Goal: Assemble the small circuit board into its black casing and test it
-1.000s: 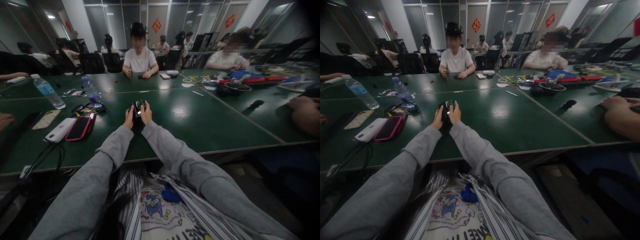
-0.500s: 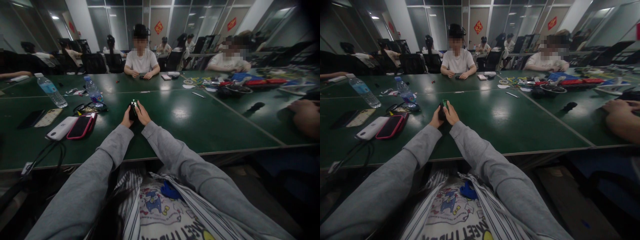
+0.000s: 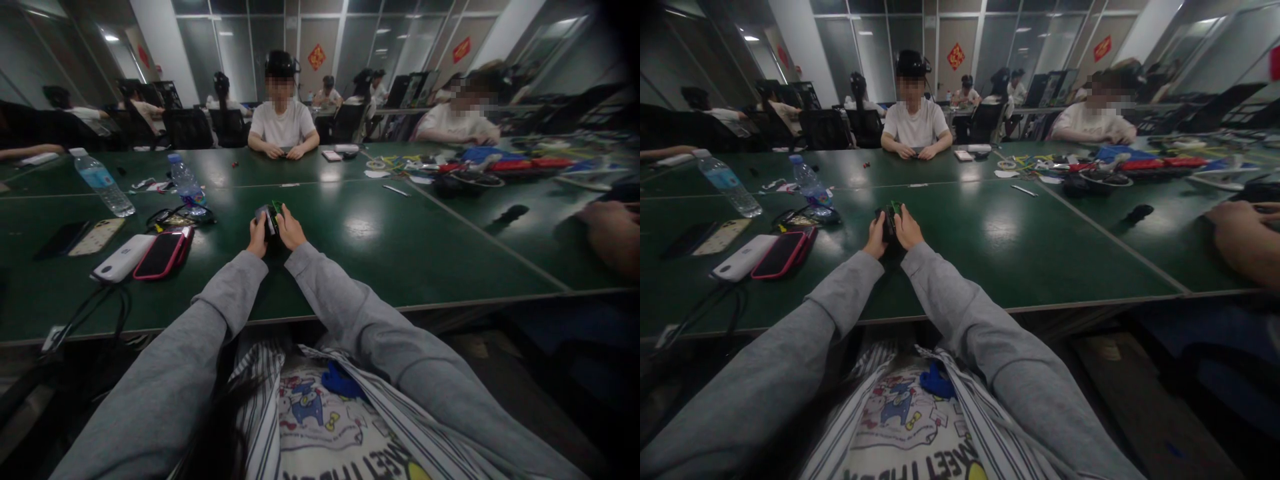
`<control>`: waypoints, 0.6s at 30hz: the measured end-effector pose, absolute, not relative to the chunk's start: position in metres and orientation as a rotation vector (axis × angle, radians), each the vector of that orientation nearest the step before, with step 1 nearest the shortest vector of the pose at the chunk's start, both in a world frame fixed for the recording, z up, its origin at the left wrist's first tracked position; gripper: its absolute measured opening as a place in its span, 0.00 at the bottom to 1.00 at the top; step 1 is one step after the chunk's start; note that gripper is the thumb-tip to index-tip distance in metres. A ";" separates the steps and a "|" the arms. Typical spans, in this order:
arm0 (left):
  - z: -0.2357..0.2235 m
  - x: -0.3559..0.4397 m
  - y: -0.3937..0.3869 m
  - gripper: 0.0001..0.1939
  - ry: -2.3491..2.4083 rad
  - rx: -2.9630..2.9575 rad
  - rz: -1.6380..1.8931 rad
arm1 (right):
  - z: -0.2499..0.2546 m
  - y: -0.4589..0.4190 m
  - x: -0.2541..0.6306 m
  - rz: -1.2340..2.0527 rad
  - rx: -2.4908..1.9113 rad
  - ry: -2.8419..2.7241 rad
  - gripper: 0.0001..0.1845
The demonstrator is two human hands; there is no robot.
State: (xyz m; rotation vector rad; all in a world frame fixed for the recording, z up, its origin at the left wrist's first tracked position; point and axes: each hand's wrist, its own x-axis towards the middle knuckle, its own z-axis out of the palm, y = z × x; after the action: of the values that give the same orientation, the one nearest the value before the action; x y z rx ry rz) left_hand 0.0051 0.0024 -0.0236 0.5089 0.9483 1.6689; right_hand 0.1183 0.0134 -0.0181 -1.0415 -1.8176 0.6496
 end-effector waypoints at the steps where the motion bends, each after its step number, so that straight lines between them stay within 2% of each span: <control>1: -0.023 0.006 0.002 0.18 0.987 0.516 1.706 | -0.018 0.014 0.119 0.641 -1.050 -1.836 0.40; 4: -0.021 0.008 0.000 0.17 1.059 0.533 1.724 | -0.019 0.013 0.118 0.624 -1.075 -1.855 0.41; 8: -0.020 0.009 0.000 0.18 1.054 0.538 1.693 | -0.018 0.011 0.117 0.659 -1.070 -1.789 0.37; 14: -0.024 0.011 0.001 0.15 1.013 0.548 1.760 | -0.017 0.006 0.114 0.836 -0.965 -1.658 0.37; 18: -0.025 0.008 0.001 0.19 1.014 0.503 1.730 | -0.015 0.004 0.114 0.931 -0.977 -1.664 0.41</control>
State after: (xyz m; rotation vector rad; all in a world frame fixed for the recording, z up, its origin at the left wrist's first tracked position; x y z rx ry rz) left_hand 0.0081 0.0014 -0.0245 0.5025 1.0140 1.7302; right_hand 0.1137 0.0042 -0.0153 -0.9768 -1.6645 0.9310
